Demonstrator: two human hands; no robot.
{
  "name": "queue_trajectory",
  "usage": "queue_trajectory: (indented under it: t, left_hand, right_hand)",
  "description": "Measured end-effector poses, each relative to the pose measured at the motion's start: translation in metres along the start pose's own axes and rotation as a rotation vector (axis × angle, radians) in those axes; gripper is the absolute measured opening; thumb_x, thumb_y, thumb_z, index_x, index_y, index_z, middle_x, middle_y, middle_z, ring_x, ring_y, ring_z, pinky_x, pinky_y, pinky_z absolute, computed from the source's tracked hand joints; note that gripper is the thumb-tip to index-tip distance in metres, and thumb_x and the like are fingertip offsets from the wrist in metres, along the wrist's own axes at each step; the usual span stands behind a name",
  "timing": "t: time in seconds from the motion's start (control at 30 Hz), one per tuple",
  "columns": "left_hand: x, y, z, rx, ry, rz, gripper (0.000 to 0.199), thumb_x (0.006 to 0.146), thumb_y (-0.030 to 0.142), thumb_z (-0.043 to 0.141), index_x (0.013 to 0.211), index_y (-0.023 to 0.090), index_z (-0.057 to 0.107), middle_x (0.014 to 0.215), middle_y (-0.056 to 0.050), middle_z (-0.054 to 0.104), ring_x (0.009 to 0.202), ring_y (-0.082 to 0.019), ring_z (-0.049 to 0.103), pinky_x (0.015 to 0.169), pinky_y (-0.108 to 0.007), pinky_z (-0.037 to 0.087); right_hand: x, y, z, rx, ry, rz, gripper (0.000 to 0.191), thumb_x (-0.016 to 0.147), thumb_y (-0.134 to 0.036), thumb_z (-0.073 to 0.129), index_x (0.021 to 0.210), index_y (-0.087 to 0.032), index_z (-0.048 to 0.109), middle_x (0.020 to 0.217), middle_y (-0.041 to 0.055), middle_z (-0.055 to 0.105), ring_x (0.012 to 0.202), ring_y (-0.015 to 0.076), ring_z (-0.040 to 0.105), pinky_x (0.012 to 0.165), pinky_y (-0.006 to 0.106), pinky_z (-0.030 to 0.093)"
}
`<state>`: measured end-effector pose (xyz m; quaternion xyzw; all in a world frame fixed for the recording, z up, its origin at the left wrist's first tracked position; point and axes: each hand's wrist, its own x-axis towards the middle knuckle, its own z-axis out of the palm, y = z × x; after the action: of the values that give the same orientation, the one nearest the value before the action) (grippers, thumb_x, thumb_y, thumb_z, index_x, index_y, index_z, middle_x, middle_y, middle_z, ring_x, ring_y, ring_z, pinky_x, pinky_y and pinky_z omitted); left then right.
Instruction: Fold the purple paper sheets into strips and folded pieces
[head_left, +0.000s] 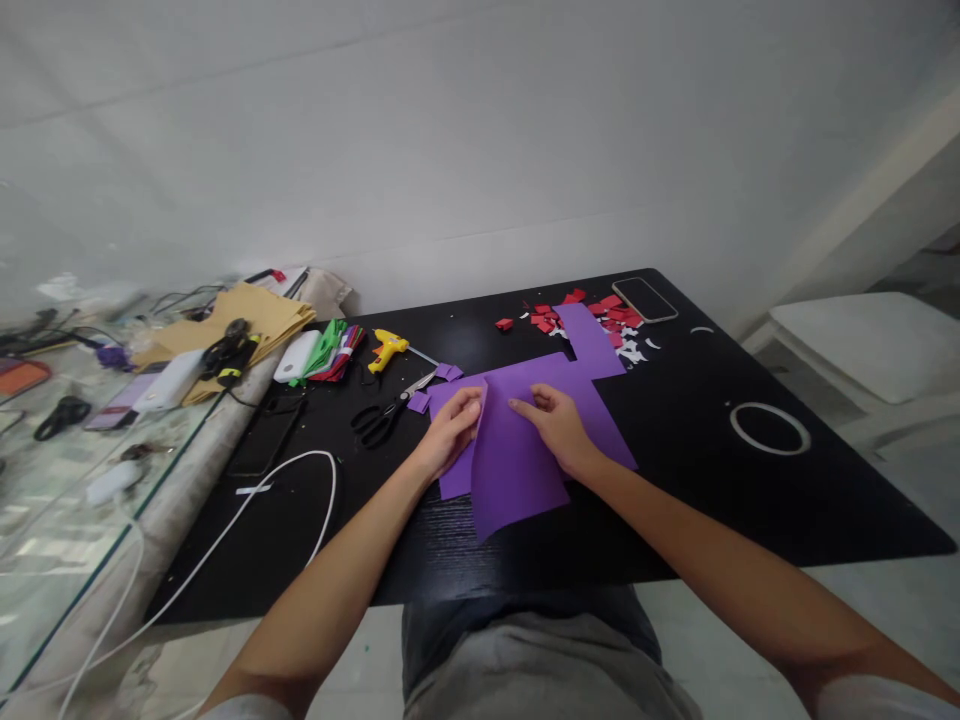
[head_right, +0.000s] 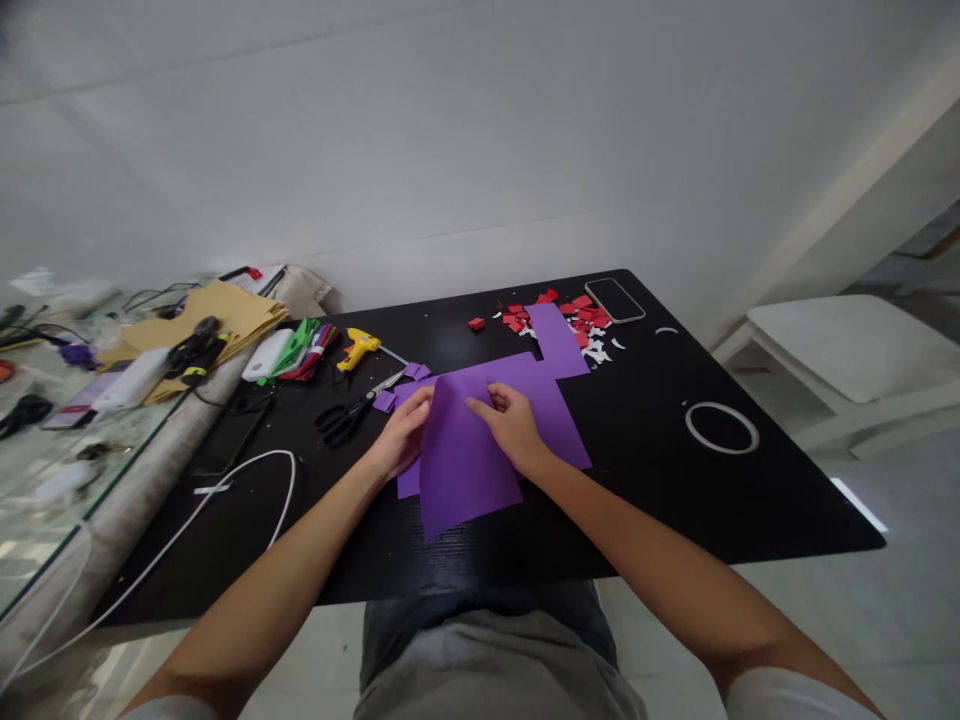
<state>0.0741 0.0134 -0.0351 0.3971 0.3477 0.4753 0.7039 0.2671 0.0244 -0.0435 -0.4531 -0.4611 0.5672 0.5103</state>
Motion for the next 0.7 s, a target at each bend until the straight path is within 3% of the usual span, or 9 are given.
queue_trajectory:
  t: [0.13,0.27,0.47,0.53,0.7]
  left_hand:
    - [0.000,-0.005,0.001,0.097,0.013,0.004,0.059,0.071,0.055,0.092,0.112,0.016,0.073,0.096,-0.005,0.075,0.083,-0.019,0.069,0.079,-0.028,0.051]
    - [0.000,-0.004,0.002,0.174,0.044,0.014,0.058,0.070,0.055,0.092,0.107,0.013,0.076,0.094,-0.007,0.076,0.081,-0.019,0.068,0.077,-0.028,0.050]
    - [-0.001,0.005,0.000,0.191,0.123,-0.042,0.063,0.064,0.057,0.094,0.103,0.010,0.077,0.085,-0.007,0.077,0.068,-0.016,0.065,0.067,-0.026,0.051]
    - [-0.001,0.008,-0.001,0.184,0.119,-0.057,0.064,0.064,0.056,0.094,0.105,0.010,0.077,0.082,-0.006,0.076,0.064,-0.015,0.064,0.064,-0.026,0.051]
    - [-0.001,0.010,0.001,0.211,0.069,-0.045,0.058,0.068,0.049,0.093,0.108,0.011,0.076,0.088,-0.007,0.079,0.068,-0.016,0.068,0.068,-0.026,0.053]
  right_hand:
    - [0.000,0.004,0.003,-0.050,-0.103,-0.092,0.039,0.071,-0.046,0.090,0.093,-0.022,0.069,0.096,0.0045,0.076,0.099,0.0262,0.072,0.096,0.042,0.056]
    - [-0.004,0.010,0.008,-0.043,-0.241,-0.097,0.048,0.066,-0.039,0.094,0.100,-0.022,0.066,0.100,0.0055,0.077,0.097,0.0248,0.074,0.097,0.042,0.056]
    - [-0.008,0.004,0.005,-0.009,-0.478,-0.018,0.055,0.067,-0.028,0.094,0.112,-0.023,0.063,0.107,0.0059,0.073,0.097,0.0222,0.072,0.079,0.034,0.059]
    - [-0.007,-0.001,0.003,0.078,-0.478,0.029,0.056,0.069,-0.029,0.091,0.118,-0.024,0.062,0.103,0.0040,0.072,0.090,0.0210,0.071,0.073,0.034,0.060]
    - [-0.004,-0.010,0.000,0.179,-0.290,0.044,0.050,0.078,-0.037,0.084,0.124,-0.026,0.066,0.090,0.0007,0.070,0.083,0.0199,0.070,0.068,0.033,0.061]
